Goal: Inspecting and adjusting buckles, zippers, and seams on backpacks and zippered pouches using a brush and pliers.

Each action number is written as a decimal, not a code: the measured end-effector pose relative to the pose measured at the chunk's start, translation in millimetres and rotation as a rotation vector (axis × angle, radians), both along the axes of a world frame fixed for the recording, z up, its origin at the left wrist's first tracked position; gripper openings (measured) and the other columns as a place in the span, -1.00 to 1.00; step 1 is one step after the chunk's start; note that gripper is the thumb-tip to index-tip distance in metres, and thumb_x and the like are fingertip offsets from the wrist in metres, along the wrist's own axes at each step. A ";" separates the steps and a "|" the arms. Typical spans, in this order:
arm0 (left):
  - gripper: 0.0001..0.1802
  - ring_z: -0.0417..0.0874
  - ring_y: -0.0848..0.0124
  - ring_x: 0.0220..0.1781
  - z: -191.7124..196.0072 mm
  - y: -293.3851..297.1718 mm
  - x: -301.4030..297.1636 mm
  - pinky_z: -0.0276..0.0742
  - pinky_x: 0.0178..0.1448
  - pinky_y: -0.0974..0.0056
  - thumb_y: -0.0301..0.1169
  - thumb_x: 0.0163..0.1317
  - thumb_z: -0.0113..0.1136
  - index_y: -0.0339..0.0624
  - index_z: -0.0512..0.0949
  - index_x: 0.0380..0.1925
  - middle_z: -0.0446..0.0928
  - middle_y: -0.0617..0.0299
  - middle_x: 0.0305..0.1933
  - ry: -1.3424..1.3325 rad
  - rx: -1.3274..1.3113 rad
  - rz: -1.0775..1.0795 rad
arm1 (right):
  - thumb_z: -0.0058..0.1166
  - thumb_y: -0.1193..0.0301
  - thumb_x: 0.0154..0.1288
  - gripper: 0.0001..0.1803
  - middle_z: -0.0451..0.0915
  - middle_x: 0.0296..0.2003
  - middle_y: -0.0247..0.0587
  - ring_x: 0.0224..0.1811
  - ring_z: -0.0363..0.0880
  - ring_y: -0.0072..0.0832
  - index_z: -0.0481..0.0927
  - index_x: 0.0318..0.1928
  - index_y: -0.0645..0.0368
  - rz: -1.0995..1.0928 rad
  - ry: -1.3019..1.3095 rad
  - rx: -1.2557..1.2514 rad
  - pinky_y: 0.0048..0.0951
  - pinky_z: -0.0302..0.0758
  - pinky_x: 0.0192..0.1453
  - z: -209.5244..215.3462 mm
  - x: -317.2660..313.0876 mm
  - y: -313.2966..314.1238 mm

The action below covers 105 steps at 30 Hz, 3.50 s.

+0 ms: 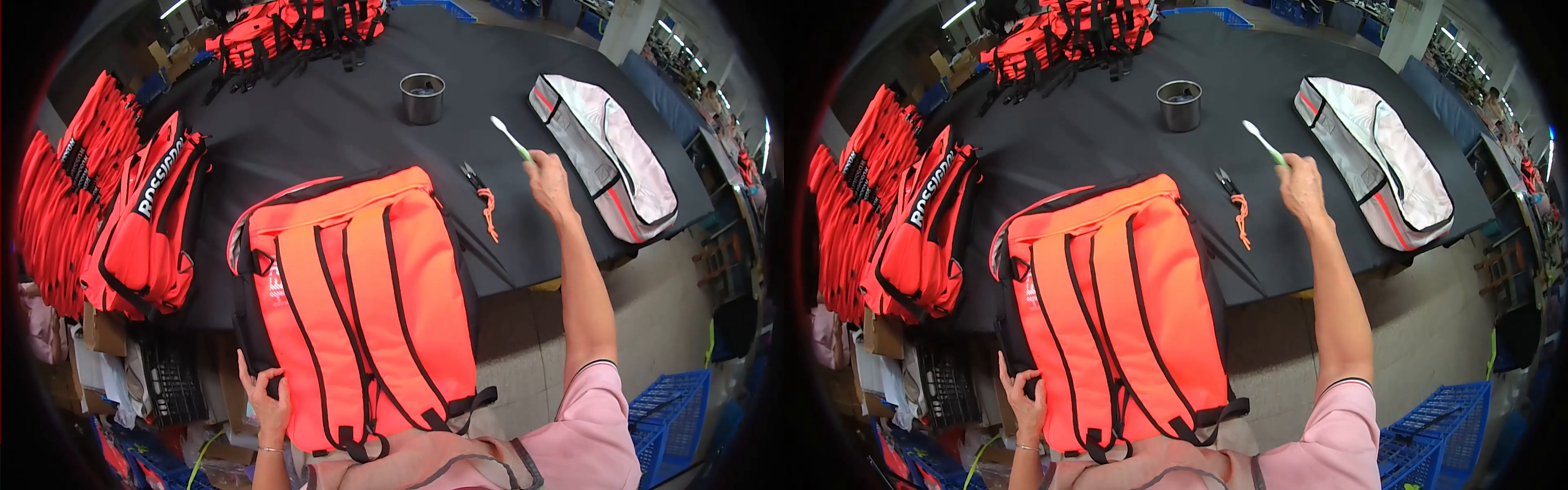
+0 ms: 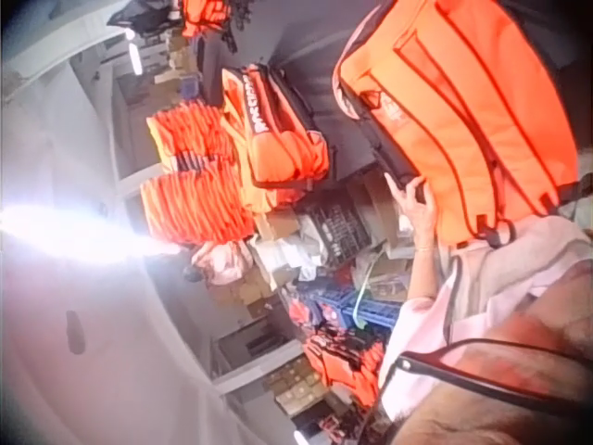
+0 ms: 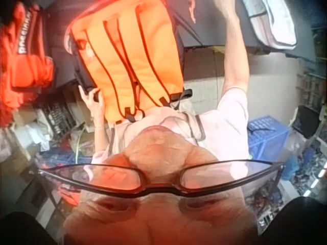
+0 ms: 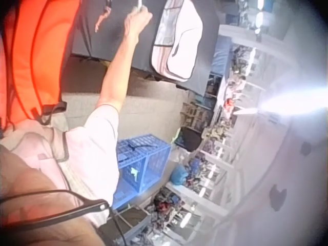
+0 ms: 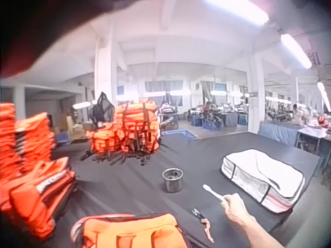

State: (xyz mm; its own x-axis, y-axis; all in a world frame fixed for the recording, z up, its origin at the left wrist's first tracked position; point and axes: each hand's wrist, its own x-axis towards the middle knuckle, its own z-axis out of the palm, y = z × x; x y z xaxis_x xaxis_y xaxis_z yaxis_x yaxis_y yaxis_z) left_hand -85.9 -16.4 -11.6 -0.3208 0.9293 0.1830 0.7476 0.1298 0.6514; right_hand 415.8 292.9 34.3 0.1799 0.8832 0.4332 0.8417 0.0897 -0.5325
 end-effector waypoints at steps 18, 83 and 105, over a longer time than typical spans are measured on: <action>-0.18 0.13 0.15 0.52 55.8 115.6 -81.0 0.07 0.47 0.21 -0.60 0.01 0.16 -0.31 0.19 0.37 0.18 -0.05 0.47 -0.068 -0.093 -0.126 | 0.07 0.49 0.18 -0.87 0.71 -0.32 -0.15 -0.22 0.72 -0.20 0.68 -0.31 0.09 0.133 -0.984 -0.218 -0.23 0.61 -0.27 69.7 -130.8 212.3; -0.37 0.43 0.03 0.27 6.0 147.9 99.6 0.32 0.32 -0.01 -0.21 -0.11 0.47 -0.15 0.52 0.01 0.48 0.03 0.17 0.221 0.307 -0.861 | 0.05 0.57 0.32 -0.65 0.58 -0.39 -0.18 -0.45 0.52 -0.46 0.53 0.12 0.22 0.471 0.360 -0.341 -0.47 0.49 -0.32 52.4 -151.7 -172.2; -0.54 0.62 0.27 -0.16 -24.2 141.1 100.4 0.53 -0.07 0.19 -0.43 -0.39 0.42 -0.09 0.62 -0.31 0.56 0.29 -0.26 0.110 0.572 -0.725 | 0.06 0.54 0.05 -0.72 0.44 -0.33 -0.11 -0.49 0.63 -0.36 0.46 -0.16 0.33 0.682 -0.733 -0.283 -0.39 0.56 -0.53 51.2 -188.1 -201.3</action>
State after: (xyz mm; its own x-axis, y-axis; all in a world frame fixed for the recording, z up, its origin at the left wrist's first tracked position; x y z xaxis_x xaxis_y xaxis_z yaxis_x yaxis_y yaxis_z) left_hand 14.6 124.8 -35.8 0.3491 0.6550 0.6701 0.5816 -0.7122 0.3932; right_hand 227.7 91.6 85.5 -0.6196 0.7849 -0.0041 0.7848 0.6196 0.0137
